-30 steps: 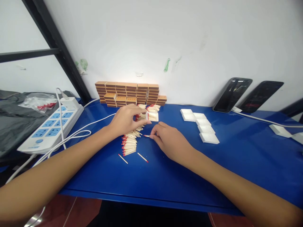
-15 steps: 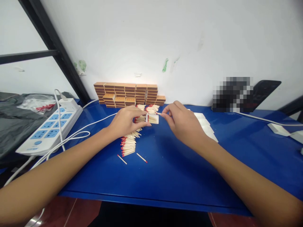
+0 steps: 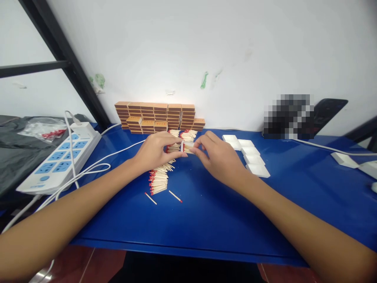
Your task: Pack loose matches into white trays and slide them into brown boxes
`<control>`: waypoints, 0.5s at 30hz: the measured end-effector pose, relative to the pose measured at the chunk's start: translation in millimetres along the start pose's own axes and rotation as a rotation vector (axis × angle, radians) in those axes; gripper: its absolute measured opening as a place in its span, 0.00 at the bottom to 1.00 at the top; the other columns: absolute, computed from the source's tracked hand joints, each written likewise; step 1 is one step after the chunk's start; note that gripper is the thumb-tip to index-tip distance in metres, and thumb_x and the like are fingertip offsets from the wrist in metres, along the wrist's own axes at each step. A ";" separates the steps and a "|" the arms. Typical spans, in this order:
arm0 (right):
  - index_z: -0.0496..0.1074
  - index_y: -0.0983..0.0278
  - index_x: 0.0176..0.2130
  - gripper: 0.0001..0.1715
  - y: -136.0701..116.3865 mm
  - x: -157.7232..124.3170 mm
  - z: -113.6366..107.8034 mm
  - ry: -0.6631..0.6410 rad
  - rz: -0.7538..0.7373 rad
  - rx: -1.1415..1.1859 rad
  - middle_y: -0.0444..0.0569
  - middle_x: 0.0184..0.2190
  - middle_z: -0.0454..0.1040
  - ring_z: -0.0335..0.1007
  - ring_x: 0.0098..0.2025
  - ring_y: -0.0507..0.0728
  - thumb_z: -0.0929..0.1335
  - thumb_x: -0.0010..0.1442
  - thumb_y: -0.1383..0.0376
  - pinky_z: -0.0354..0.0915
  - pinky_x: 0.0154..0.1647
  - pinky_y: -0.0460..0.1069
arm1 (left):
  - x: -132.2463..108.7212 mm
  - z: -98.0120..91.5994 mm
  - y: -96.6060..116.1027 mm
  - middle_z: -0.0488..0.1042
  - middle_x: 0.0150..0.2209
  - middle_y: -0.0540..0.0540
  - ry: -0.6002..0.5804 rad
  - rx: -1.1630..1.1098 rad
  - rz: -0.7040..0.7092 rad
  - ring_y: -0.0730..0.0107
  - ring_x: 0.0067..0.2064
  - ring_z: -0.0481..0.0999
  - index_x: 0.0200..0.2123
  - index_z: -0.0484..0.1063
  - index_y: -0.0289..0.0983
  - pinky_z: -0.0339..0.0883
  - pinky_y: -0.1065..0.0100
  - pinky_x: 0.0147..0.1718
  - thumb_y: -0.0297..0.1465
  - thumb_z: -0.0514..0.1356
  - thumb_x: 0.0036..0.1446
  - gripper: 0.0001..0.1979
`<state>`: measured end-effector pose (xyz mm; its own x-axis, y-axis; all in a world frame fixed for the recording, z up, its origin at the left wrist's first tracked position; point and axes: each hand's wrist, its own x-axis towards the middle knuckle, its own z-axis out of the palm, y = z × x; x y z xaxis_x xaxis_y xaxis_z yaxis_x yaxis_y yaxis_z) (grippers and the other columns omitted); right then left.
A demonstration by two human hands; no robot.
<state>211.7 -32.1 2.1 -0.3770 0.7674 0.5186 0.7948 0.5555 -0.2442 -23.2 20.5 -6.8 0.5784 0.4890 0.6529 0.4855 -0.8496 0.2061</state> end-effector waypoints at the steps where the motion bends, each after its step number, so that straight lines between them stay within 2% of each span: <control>1: 0.71 0.64 0.40 0.08 -3.1 -0.6 -0.9 0.018 0.000 0.050 0.49 0.38 0.72 0.66 0.35 0.55 0.66 0.72 0.63 0.57 0.34 0.49 | -0.3 0.1 -1.9 0.82 0.35 0.44 0.005 0.016 -0.011 0.63 0.37 0.79 0.47 0.81 0.38 0.70 0.64 0.37 0.50 0.68 0.59 0.23; 3: 0.71 0.63 0.37 0.10 -13.7 -4.2 -3.1 -0.006 -0.004 0.176 0.47 0.36 0.71 0.66 0.34 0.53 0.68 0.70 0.61 0.58 0.35 0.49 | -0.9 0.3 -4.7 0.82 0.35 0.44 0.015 0.040 -0.033 0.62 0.37 0.80 0.46 0.81 0.38 0.70 0.63 0.39 0.50 0.67 0.60 0.23; 4: 0.72 0.63 0.36 0.11 -20.8 -7.3 -4.2 -0.062 -0.006 0.236 0.46 0.35 0.71 0.65 0.33 0.52 0.69 0.69 0.59 0.59 0.35 0.49 | -1.2 0.3 -5.4 0.82 0.36 0.43 0.016 0.046 -0.040 0.61 0.38 0.80 0.46 0.82 0.38 0.70 0.62 0.40 0.50 0.67 0.60 0.22; 7: 0.73 0.63 0.36 0.13 -44.2 -19.3 -6.6 -0.337 0.007 0.295 0.45 0.36 0.72 0.63 0.30 0.51 0.73 0.63 0.56 0.58 0.34 0.49 | -1.8 0.5 -5.5 0.82 0.35 0.44 0.004 0.050 -0.046 0.62 0.38 0.79 0.46 0.81 0.38 0.70 0.62 0.40 0.50 0.68 0.59 0.22; 9: 0.73 0.64 0.37 0.12 -57.1 -26.6 -6.4 -0.460 0.008 0.247 0.46 0.38 0.72 0.62 0.30 0.51 0.74 0.62 0.57 0.57 0.33 0.50 | -2.0 0.7 -5.1 0.82 0.35 0.46 -0.001 0.048 -0.037 0.62 0.38 0.78 0.47 0.81 0.39 0.70 0.62 0.41 0.51 0.68 0.59 0.23; 13: 0.73 0.64 0.40 0.05 -69.1 -32.0 -2.3 -0.554 -0.033 0.195 0.48 0.41 0.72 0.66 0.34 0.54 0.69 0.68 0.64 0.58 0.34 0.51 | -2.6 1.0 -4.7 0.82 0.35 0.47 0.002 0.053 -0.038 0.63 0.38 0.78 0.46 0.81 0.39 0.70 0.63 0.41 0.51 0.68 0.59 0.23; 15: 0.73 0.64 0.41 0.05 -70.3 -31.0 -0.4 -0.588 -0.074 0.203 0.49 0.43 0.73 0.68 0.36 0.54 0.67 0.70 0.65 0.59 0.35 0.50 | -2.7 0.8 -4.4 0.82 0.34 0.47 -0.005 0.058 -0.038 0.63 0.37 0.78 0.46 0.81 0.39 0.69 0.63 0.40 0.51 0.68 0.59 0.23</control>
<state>167.7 -95.0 3.5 -0.6719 0.7404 0.0167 0.6723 0.6192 -0.4057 -26.4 23.1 -10.0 0.5618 0.5220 0.6418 0.5442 -0.8175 0.1886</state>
